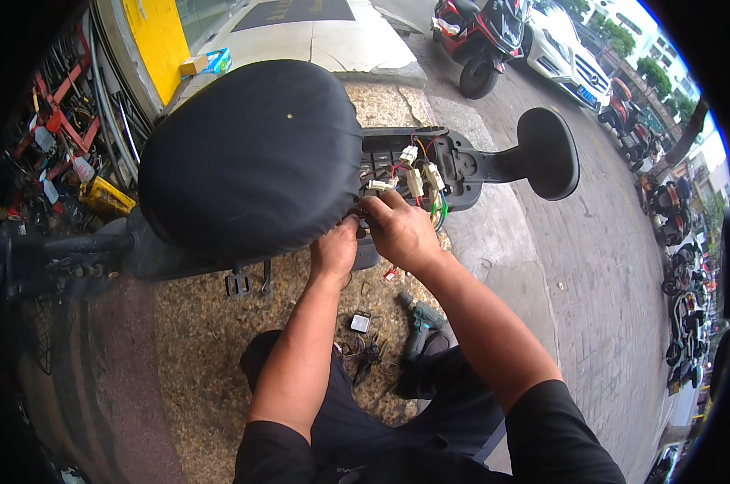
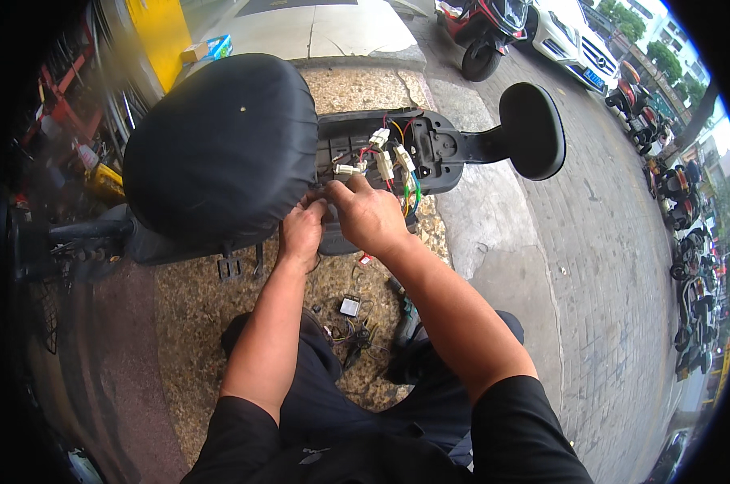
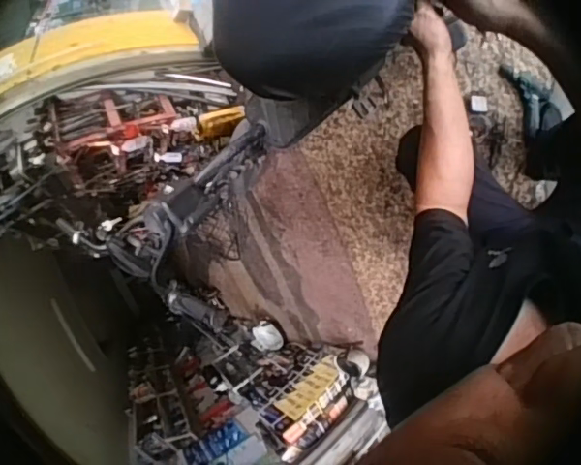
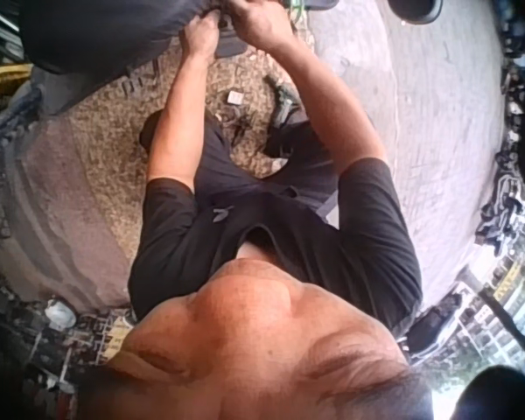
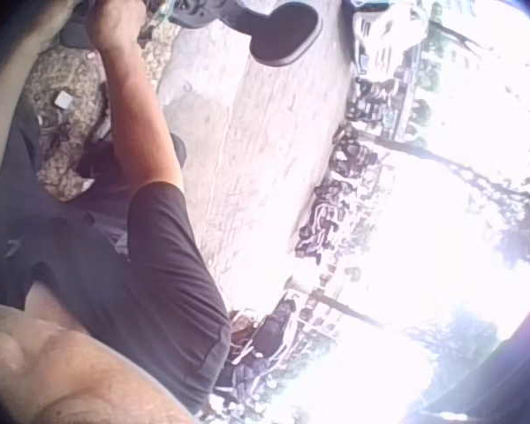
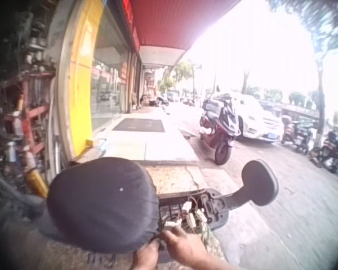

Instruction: The person sits on the ground and repairs the wiring of a scooter. They use pliers to strip and cut wires, connect wire connectors, and wrap connections with electrical tape.

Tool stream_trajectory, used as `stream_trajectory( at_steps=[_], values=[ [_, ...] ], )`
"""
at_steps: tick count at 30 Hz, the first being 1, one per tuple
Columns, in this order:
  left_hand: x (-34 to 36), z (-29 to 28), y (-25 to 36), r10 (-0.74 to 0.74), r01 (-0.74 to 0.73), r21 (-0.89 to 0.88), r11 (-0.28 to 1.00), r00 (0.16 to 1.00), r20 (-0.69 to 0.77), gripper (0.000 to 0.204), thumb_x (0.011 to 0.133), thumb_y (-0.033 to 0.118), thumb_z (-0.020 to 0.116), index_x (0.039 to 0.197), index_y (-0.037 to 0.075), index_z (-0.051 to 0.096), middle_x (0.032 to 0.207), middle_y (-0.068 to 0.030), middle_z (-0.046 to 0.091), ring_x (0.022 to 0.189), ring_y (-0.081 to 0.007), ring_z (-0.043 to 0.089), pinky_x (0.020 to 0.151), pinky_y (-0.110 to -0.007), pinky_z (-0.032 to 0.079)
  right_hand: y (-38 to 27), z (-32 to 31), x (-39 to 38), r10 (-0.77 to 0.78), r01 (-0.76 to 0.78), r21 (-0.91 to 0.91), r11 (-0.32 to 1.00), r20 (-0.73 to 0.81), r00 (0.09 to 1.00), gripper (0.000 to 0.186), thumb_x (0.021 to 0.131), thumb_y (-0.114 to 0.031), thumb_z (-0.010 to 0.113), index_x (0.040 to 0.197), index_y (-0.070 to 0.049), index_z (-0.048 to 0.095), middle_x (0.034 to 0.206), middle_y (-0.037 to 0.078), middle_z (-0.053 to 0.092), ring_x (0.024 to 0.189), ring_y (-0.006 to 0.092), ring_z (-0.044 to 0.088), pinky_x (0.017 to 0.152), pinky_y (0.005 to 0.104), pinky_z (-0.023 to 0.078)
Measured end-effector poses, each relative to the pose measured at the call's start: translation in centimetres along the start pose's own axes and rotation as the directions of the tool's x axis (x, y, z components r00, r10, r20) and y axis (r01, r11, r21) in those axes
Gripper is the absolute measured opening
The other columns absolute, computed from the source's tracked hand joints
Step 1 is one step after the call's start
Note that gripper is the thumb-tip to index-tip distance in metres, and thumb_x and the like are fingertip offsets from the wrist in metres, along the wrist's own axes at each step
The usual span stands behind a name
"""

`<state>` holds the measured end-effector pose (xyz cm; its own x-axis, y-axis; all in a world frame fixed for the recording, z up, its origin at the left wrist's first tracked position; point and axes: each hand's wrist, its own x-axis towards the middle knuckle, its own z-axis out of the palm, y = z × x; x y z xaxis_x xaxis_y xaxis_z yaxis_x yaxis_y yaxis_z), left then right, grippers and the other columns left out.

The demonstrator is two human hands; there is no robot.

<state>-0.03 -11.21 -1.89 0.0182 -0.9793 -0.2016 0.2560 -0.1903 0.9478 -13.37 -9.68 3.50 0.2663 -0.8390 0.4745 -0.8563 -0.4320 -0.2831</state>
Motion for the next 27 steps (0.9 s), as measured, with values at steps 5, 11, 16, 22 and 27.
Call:
stream_trajectory(
  at_steps=[5,11,16,22,27],
  values=[
    [-0.6,0.2,0.9,-0.014,0.014,-0.092,0.996,1.0,0.002,0.009,0.092,0.015,0.057,0.095,0.016,0.065,0.071,0.0065,0.057,0.05,-0.0012,0.04,0.043,-0.019,0.025,0.8,0.4,0.6,-0.11,0.108,0.046,0.993,0.035,0.993,0.012,0.082,-0.014,0.063,0.094,-0.011,0.064,0.09,0.013,0.062,0.069,0.0376,0.066,0.061,0.0481,0.055],
    [-0.2,-0.2,0.7,-0.04,0.045,-0.086,0.995,0.998,0.058,0.009,0.092,0.015,0.058,0.095,0.017,0.066,0.071,0.0072,0.057,0.047,-0.001,0.038,0.041,-0.019,0.024,-0.4,1.5,1.5,0.291,-0.302,0.087,0.949,0.117,0.949,0.022,0.085,-0.017,0.06,0.094,0.002,0.064,0.079,0.02,0.066,0.074,0.0399,0.067,0.068,0.0481,0.054],
    [-0.5,-0.3,0.7,-0.088,0.091,-0.123,0.988,0.996,0.032,0.01,0.091,0.014,0.058,0.096,0.016,0.066,0.071,0.0073,0.057,0.048,-0.0009,0.039,0.041,-0.019,0.024,-1.1,2.0,1.7,0.64,-0.77,0.587,0.252,0.496,0.587,0.031,0.089,-0.019,0.061,0.094,0.011,0.061,0.066,0.012,0.062,0.061,0.0246,0.063,0.059,0.0371,0.052],
    [-1.3,-0.5,1.6,-0.145,0.148,-0.186,0.971,0.989,0.027,0.009,0.092,0.013,0.057,0.097,0.016,0.064,0.069,0.0075,0.054,0.046,-0.0012,0.036,0.04,-0.019,0.022,-1.0,1.1,-0.5,0.149,-0.128,0.227,0.965,-0.08,0.986,0.025,0.083,-0.005,0.06,0.108,-0.009,0.064,0.083,0.016,0.065,0.068,0.0358,0.067,0.059,0.0452,0.053],
    [-1.6,-0.7,2.3,-0.235,0.247,-0.232,0.941,0.969,0.079,0.01,0.092,0.012,0.056,0.096,0.016,0.064,0.065,0.0085,0.049,0.044,-0.0016,0.033,0.04,-0.02,0.02,0.0,0.6,-0.4,-0.015,0.014,0.026,1.0,0.036,0.999,0.02,0.08,-0.01,0.066,0.101,-0.012,0.067,0.091,0.012,0.063,0.071,0.0381,0.066,0.061,0.0467,0.054]
  ],
)
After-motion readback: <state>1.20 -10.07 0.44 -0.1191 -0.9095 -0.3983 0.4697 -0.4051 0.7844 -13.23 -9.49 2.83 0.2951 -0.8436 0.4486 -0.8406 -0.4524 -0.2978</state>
